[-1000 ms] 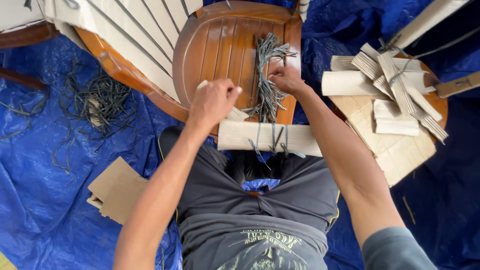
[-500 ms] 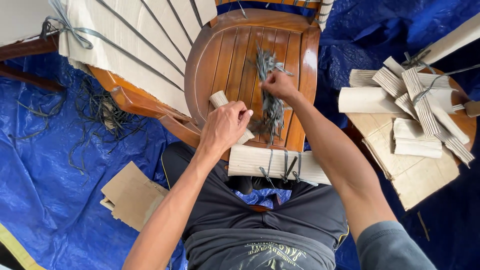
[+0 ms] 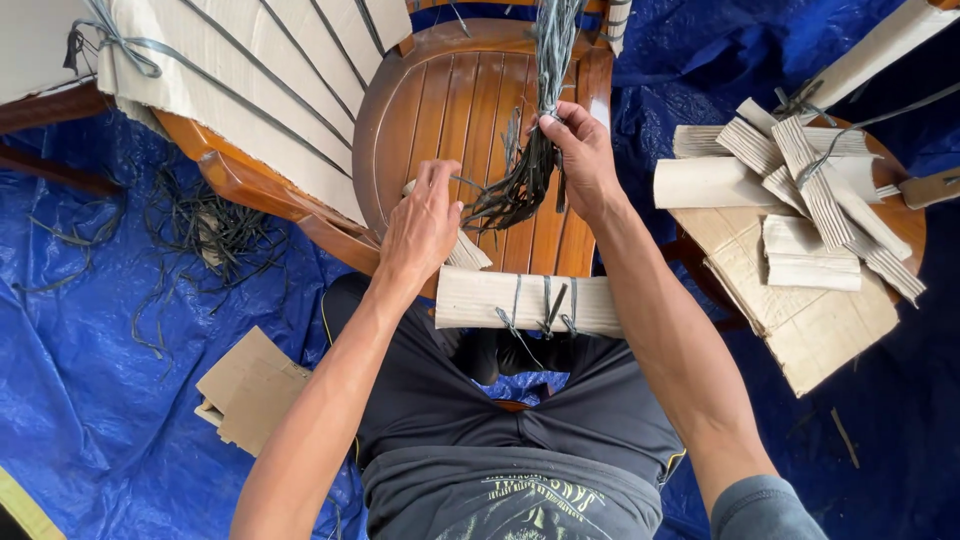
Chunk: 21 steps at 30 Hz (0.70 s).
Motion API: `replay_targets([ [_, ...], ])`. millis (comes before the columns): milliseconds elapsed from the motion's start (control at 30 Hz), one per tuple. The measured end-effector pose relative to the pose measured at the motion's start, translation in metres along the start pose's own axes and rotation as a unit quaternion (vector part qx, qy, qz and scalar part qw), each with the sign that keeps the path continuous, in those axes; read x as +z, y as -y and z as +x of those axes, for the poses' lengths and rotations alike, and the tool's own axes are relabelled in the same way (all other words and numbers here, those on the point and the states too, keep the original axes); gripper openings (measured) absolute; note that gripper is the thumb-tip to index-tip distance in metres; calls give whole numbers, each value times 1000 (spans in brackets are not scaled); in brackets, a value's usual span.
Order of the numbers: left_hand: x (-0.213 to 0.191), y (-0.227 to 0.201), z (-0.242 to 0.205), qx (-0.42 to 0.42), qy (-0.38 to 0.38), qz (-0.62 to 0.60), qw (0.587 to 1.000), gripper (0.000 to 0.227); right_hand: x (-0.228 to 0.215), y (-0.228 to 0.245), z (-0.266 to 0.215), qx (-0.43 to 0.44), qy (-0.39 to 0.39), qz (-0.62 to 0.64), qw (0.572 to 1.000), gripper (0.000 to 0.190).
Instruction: The person sits on the floor and ties dark gray strips into tight bundles around rolled cardboard forms, knotting each binding by hand. Finished bundles are set on the chair seat, and the person gathers loose strips from the pile to start the next bundle.
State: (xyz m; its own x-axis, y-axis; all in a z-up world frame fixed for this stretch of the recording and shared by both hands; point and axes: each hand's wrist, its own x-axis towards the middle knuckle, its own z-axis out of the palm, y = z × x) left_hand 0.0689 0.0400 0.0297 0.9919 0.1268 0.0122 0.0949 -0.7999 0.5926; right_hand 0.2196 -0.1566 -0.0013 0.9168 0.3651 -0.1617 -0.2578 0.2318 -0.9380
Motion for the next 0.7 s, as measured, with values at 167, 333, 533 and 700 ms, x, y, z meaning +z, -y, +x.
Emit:
replay_targets([
  [167, 16, 13, 2, 34, -30, -11, 999, 56, 3, 13, -8, -3, 48, 37, 998, 8],
  [333, 12, 10, 0, 29, -17, -30, 999, 40, 4, 16, -12, 7, 49, 48, 998, 8],
  [533, 8, 5, -1, 2, -8, -45, 999, 31, 3, 17, -13, 10, 63, 103, 993, 8],
  [700, 6, 4, -1, -10, 1, -8, 1000, 8, -1, 12, -7, 17, 38, 80, 996, 12],
])
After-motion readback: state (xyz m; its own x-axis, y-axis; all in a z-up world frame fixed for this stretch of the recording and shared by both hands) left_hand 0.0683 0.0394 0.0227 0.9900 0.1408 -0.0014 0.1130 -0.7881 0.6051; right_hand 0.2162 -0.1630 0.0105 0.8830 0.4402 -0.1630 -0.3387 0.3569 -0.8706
